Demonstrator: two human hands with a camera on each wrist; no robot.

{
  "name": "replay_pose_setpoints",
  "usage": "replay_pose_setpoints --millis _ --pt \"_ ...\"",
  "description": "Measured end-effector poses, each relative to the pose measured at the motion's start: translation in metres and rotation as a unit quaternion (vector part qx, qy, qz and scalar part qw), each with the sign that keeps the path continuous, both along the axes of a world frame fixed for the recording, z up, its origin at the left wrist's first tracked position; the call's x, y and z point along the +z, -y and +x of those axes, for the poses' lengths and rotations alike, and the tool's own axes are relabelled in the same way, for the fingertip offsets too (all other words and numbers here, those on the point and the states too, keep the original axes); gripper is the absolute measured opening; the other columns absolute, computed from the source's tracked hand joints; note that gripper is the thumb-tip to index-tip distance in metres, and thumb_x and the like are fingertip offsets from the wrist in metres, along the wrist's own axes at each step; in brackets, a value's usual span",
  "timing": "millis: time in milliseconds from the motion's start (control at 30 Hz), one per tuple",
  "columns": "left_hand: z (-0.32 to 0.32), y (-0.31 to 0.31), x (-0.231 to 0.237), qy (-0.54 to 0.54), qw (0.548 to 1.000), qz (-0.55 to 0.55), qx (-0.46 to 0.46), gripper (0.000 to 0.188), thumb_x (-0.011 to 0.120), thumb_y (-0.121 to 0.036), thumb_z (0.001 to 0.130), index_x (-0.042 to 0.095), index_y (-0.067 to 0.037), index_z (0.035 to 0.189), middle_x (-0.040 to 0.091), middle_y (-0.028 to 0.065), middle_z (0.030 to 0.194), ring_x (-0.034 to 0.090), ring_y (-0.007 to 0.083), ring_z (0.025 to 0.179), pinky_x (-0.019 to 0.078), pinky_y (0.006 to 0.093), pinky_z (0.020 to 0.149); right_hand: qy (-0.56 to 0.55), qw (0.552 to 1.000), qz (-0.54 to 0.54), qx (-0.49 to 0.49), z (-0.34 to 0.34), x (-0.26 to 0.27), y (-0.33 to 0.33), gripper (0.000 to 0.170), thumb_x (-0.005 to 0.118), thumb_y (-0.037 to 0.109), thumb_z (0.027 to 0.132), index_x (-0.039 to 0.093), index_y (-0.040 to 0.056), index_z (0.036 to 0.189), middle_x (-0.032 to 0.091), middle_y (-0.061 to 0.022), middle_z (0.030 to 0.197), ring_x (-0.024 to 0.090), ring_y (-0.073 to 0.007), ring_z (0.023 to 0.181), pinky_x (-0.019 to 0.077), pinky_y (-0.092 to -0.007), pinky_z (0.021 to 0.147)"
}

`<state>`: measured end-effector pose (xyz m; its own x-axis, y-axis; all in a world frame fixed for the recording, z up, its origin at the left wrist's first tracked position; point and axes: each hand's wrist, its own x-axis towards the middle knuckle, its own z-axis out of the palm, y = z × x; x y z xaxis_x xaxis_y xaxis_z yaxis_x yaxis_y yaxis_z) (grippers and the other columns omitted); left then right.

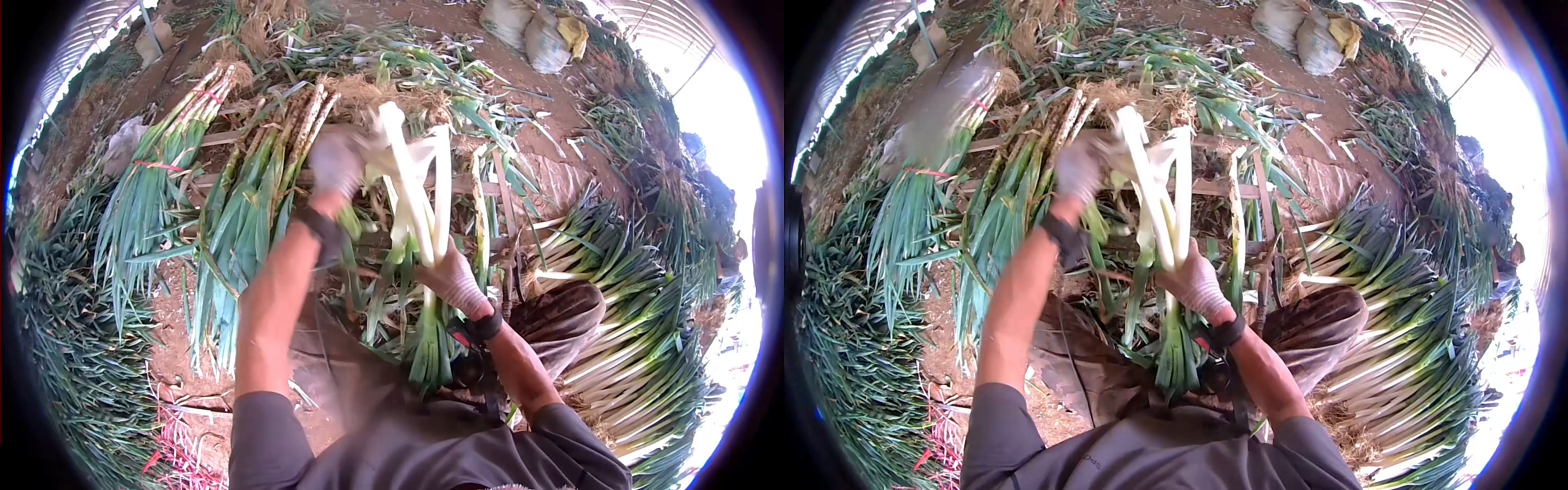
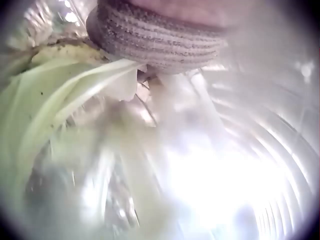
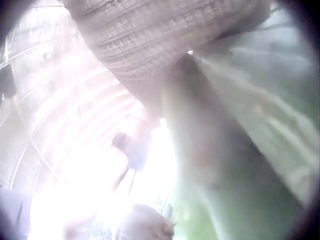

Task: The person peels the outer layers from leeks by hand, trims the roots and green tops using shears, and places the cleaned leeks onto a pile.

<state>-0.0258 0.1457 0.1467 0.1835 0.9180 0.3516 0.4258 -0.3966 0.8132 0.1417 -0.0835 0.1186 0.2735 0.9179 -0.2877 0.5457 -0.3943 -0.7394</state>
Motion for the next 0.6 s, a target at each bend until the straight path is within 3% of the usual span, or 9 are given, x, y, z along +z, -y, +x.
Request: replay_pose_setpoints --millis 33,67,100,133,233,267,367,467,600 --pt "-0.043 -0.057 0.005 -0.189 0.981 0.035 0.042 0.017 0.063 -0.017 0.091 0.072 -0.008 0.103 0.072 0.0113 0.095 0.068 0.0219 0.079 0.0555 0.0340 0.069 0.016 1.000 -0.023 -0.007 0.000 0.005 0.008 0.073 0.075 0.029 0.072 0.039 -0.0026 0.128 0.068 -0.0250 0.099 0.069 -0.0397 0.091 0.0554 -0.0444 0.081" --pt "-0.086 -0.114 0.009 -0.367 0.923 0.080 0.081 0.019 0.061 -0.019 0.092 0.071 -0.007 0.102 0.071 0.0121 0.093 0.067 0.0205 0.078 0.0548 0.0339 0.066 -0.010 1.000 0.020 -0.003 0.004 0.008 0.022 0.075 0.076 0.029 0.073 0.039 -0.0011 0.130 0.068 -0.0241 0.102 0.069 -0.0391 0.094 0.0555 -0.0442 0.082" --pt "-0.118 -0.129 0.036 -0.053 0.992 -0.085 0.082 0.019 0.059 -0.017 0.093 0.070 -0.004 0.101 0.071 0.0142 0.093 0.068 0.0210 0.080 0.0554 0.0332 0.067 0.009 0.996 0.087 0.002 0.014 -0.016 0.028 0.077 0.077 0.030 0.074 0.038 -0.0010 0.132 0.068 -0.0242 0.105 0.069 -0.0384 0.095 0.0556 -0.0440 0.083" --pt "-0.150 -0.144 0.065 0.307 0.930 -0.162 0.122 0.020 0.057 -0.015 0.093 0.068 0.000 0.100 0.070 0.0162 0.093 0.068 0.0215 0.082 0.0560 0.0326 0.067 0.006 0.996 0.084 -0.003 0.022 -0.013 0.031 0.078 0.078 0.031 0.074 0.038 -0.0010 0.133 0.068 -0.0242 0.104 0.069 -0.0382 0.095 0.0556 -0.0440 0.083" --pt "-0.162 -0.116 0.159 0.103 0.991 0.000 0.081 0.022 0.052 0.005 0.092 0.069 -0.002 0.106 0.072 0.0134 0.098 0.069 0.0219 0.082 0.0577 0.0304 0.079 0.032 0.998 -0.010 -0.046 0.025 0.010 0.023 0.080 0.078 0.027 0.073 0.036 -0.0034 0.135 0.070 -0.0229 0.098 0.070 -0.0363 0.090 0.0558 -0.0425 0.082" --pt "-0.141 -0.087 0.167 0.017 0.997 -0.034 0.070 0.023 0.057 0.005 0.090 0.069 -0.004 0.108 0.072 0.0126 0.103 0.069 0.0211 0.085 0.0576 0.0305 0.081 -0.009 0.999 0.021 -0.034 0.028 0.003 0.021 0.081 0.077 0.026 0.073 0.035 -0.0041 0.135 0.070 -0.0228 0.097 0.070 -0.0356 0.089 0.0559 -0.0417 0.082" --pt "-0.081 -0.026 0.119 -0.146 0.984 0.042 -0.097 0.035 0.071 0.004 0.081 0.069 -0.010 0.113 0.071 0.0114 0.112 0.069 0.0198 0.090 0.0582 0.0292 0.084 -0.043 0.998 0.053 0.007 0.025 -0.007 0.021 0.080 0.077 0.026 0.073 0.035 -0.0058 0.134 0.070 -0.0224 0.096 0.071 -0.0340 0.088 0.0563 -0.0403 0.082" --pt "-0.009 0.037 0.075 -0.030 0.975 -0.008 -0.220 0.046 0.069 0.003 0.083 0.059 -0.008 0.126 0.068 0.0102 0.116 0.065 0.0205 0.100 0.0530 0.0312 0.094 -0.065 0.996 0.055 0.039 0.021 -0.002 0.027 0.081 0.078 0.025 0.073 0.034 -0.0060 0.133 0.069 -0.0227 0.096 0.070 -0.0339 0.089 0.0560 -0.0393 0.084" --pt "0.047 0.042 0.042 0.040 0.934 -0.065 -0.350 0.058 0.061 0.002 0.092 0.042 -0.003 0.147 0.061 0.0106 0.133 0.057 0.0200 0.117 0.0425 0.0317 0.108 -0.117 0.992 0.044 0.037 0.014 0.012 0.027 0.084 0.080 0.027 0.071 0.034 -0.0035 0.135 0.068 -0.0238 0.100 0.069 -0.0358 0.093 0.0549 -0.0397 0.087"
